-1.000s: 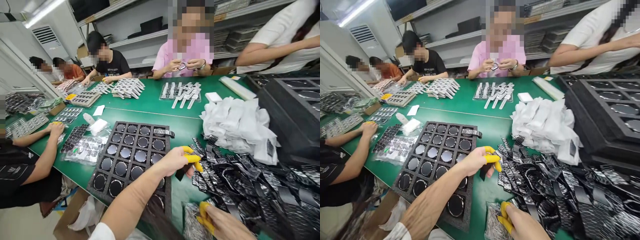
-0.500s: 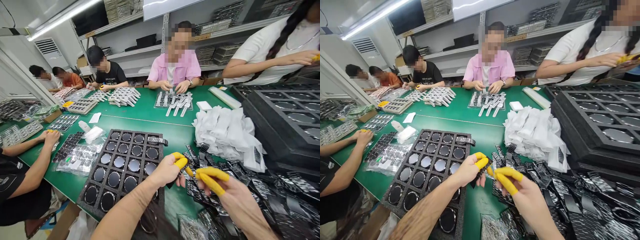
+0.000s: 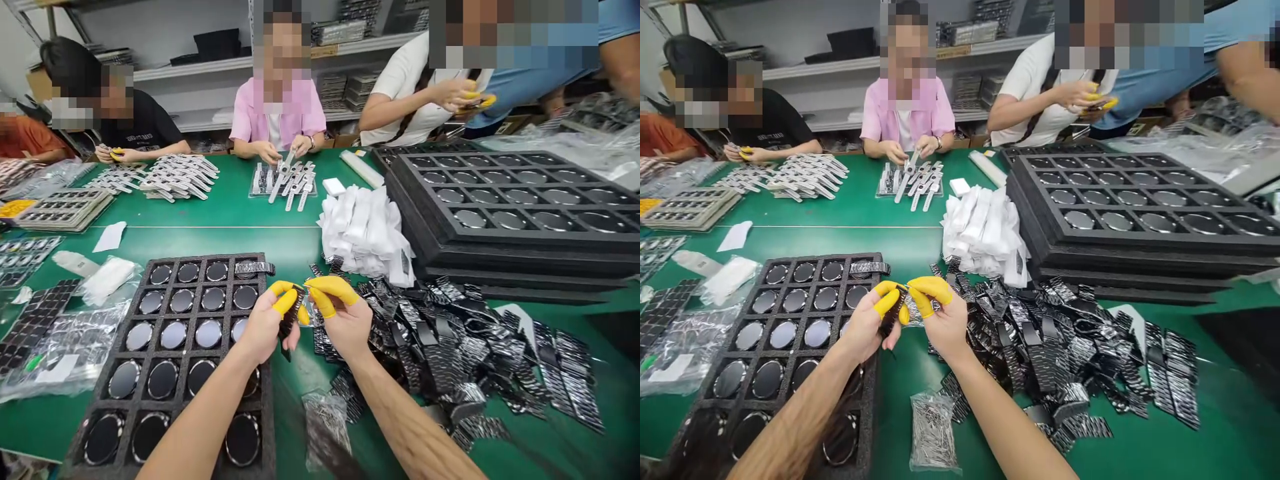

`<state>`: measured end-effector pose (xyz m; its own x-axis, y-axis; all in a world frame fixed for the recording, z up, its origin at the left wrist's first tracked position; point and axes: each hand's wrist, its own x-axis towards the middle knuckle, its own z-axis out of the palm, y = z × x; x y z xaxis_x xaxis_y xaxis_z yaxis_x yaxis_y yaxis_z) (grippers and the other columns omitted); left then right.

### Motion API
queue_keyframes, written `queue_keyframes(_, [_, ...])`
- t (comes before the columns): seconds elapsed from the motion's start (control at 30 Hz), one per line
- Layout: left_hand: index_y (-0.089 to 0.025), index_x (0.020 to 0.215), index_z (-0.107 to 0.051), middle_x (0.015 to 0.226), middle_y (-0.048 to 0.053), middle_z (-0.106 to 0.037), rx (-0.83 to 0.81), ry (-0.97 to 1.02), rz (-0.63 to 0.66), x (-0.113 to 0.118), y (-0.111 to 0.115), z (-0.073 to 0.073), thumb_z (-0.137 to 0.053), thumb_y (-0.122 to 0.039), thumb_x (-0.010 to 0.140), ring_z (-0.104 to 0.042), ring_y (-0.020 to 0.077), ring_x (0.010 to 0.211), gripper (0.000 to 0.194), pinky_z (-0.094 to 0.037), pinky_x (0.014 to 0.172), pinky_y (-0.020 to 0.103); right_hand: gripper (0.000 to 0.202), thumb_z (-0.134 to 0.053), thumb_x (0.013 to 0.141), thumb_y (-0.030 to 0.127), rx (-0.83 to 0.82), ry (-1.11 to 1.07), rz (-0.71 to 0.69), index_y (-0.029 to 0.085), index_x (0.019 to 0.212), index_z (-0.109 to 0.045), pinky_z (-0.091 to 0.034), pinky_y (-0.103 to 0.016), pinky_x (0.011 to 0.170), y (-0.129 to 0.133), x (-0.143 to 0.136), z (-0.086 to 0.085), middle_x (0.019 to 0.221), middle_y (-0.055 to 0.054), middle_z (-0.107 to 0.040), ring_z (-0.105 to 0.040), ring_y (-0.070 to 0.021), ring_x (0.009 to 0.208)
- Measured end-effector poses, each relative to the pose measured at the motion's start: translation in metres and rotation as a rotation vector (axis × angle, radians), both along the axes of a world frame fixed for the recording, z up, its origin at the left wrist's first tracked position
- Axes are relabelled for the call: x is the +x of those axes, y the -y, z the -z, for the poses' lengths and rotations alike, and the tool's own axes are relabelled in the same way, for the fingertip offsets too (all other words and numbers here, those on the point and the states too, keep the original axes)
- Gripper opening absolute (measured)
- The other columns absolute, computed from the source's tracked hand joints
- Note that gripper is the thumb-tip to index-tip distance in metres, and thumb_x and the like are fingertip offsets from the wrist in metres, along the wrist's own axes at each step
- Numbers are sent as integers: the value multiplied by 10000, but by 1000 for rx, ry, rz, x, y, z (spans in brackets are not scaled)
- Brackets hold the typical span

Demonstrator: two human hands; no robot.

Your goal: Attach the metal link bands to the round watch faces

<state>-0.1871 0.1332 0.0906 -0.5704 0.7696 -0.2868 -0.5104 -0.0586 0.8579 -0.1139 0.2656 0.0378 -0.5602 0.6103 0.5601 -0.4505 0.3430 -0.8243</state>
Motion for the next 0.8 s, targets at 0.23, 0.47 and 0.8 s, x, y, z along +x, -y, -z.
queue_keyframes(0.23, [-206, 986, -523, 634, -64, -651, -5, 0, -32, -2, 1, -1, -815, -629, 762, -495, 87, 300, 560, -317, 296, 175, 150, -682, 1025, 391, -66, 76, -51, 252, 1067, -722, -628, -326, 662, 4, 3, -4, 1042, -70, -803, -755, -194, 783])
queue_keyframes(0.47, [-217, 1021, -525, 532, -116, -525, -79, -211, -93, -2, 2, 3, -735, -615, 857, -492, 91, 323, 480, -344, 326, 169, 350, -799, 904, 538, -428, 297, -403, 225, 1019, -697, -530, -279, 508, -3, 8, -31, 687, 12, -652, -598, -145, 555])
queue_keyframes(0.8, [-177, 1083, -597, 628, -75, -595, -135, -306, -19, -3, 2, 3, -706, -618, 875, -499, 71, 337, 500, -342, 341, 176, 632, -964, 713, 544, -807, 451, -735, 230, 1051, -532, -167, -149, 419, -19, 6, -35, 594, 123, -494, -308, -36, 447])
